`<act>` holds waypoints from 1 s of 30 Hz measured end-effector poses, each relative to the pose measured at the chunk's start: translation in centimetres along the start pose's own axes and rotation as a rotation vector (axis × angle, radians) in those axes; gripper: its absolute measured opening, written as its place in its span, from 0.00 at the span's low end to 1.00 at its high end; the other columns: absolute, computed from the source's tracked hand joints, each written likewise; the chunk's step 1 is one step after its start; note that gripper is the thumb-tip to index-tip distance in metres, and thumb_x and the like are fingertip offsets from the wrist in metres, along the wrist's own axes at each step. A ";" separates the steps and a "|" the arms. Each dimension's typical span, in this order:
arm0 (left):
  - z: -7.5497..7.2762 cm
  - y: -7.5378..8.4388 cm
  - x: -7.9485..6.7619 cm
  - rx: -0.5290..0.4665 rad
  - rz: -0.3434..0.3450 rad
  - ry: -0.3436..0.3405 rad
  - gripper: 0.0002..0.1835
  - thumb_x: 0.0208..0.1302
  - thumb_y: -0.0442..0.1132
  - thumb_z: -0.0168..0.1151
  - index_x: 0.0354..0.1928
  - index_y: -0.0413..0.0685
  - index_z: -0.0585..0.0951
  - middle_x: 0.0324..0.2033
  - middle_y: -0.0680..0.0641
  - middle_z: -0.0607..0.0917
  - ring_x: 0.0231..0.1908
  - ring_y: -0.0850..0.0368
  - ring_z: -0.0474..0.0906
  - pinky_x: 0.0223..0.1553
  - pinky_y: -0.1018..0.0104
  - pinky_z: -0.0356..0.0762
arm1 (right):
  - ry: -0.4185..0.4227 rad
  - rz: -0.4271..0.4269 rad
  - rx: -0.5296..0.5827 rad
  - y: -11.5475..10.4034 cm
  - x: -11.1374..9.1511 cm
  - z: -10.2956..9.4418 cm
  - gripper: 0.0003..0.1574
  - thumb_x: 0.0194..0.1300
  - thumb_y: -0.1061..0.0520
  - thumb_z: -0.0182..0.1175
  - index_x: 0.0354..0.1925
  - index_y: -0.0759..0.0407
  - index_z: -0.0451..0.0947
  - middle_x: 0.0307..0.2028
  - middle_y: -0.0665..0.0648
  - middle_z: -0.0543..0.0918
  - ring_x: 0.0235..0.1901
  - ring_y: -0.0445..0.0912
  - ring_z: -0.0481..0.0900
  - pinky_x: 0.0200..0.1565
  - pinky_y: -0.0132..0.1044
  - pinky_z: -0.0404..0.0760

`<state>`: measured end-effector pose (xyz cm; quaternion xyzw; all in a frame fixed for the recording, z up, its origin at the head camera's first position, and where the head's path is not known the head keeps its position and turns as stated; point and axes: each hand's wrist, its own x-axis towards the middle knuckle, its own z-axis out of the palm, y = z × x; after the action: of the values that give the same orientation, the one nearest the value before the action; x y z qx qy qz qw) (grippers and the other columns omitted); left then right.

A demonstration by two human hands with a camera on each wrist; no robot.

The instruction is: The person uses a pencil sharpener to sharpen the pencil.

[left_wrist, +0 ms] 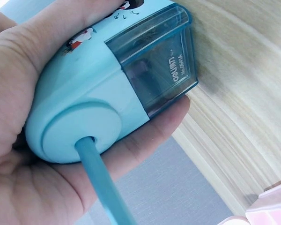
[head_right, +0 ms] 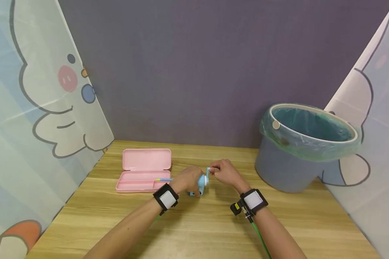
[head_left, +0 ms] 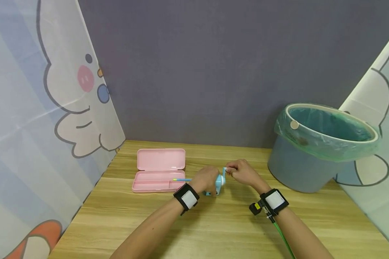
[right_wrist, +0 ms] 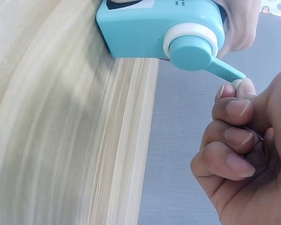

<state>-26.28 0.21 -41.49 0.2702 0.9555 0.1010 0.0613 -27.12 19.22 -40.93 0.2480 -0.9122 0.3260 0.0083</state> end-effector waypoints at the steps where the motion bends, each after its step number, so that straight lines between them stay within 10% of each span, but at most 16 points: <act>1: 0.0 0.0 0.0 0.005 0.003 0.001 0.24 0.37 0.43 0.89 0.32 0.49 0.81 0.27 0.56 0.80 0.27 0.62 0.74 0.29 0.71 0.75 | 0.005 -0.005 -0.008 0.0 0.0 0.0 0.21 0.76 0.61 0.56 0.22 0.50 0.77 0.19 0.46 0.71 0.17 0.37 0.59 0.26 0.31 0.63; 19: 0.1 -0.1 0.0 0.000 0.009 -0.035 0.23 0.39 0.45 0.89 0.31 0.49 0.81 0.27 0.55 0.80 0.27 0.62 0.75 0.28 0.70 0.75 | -0.029 0.028 -0.018 1.5 0.9 1.3 0.16 0.73 0.65 0.53 0.28 0.63 0.81 0.20 0.47 0.71 0.18 0.38 0.58 0.26 0.31 0.61; 30: 0.2 -0.3 0.2 0.018 0.021 -0.012 0.24 0.38 0.46 0.89 0.32 0.50 0.82 0.27 0.56 0.80 0.27 0.62 0.74 0.29 0.70 0.75 | -0.066 -0.006 -0.084 2.6 1.3 2.8 0.17 0.67 0.67 0.55 0.23 0.53 0.79 0.19 0.44 0.67 0.20 0.37 0.60 0.27 0.29 0.61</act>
<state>-26.57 0.07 -41.80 0.2815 0.9531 0.0915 0.0636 -29.03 18.75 -44.45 0.2605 -0.9242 0.2791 -0.0104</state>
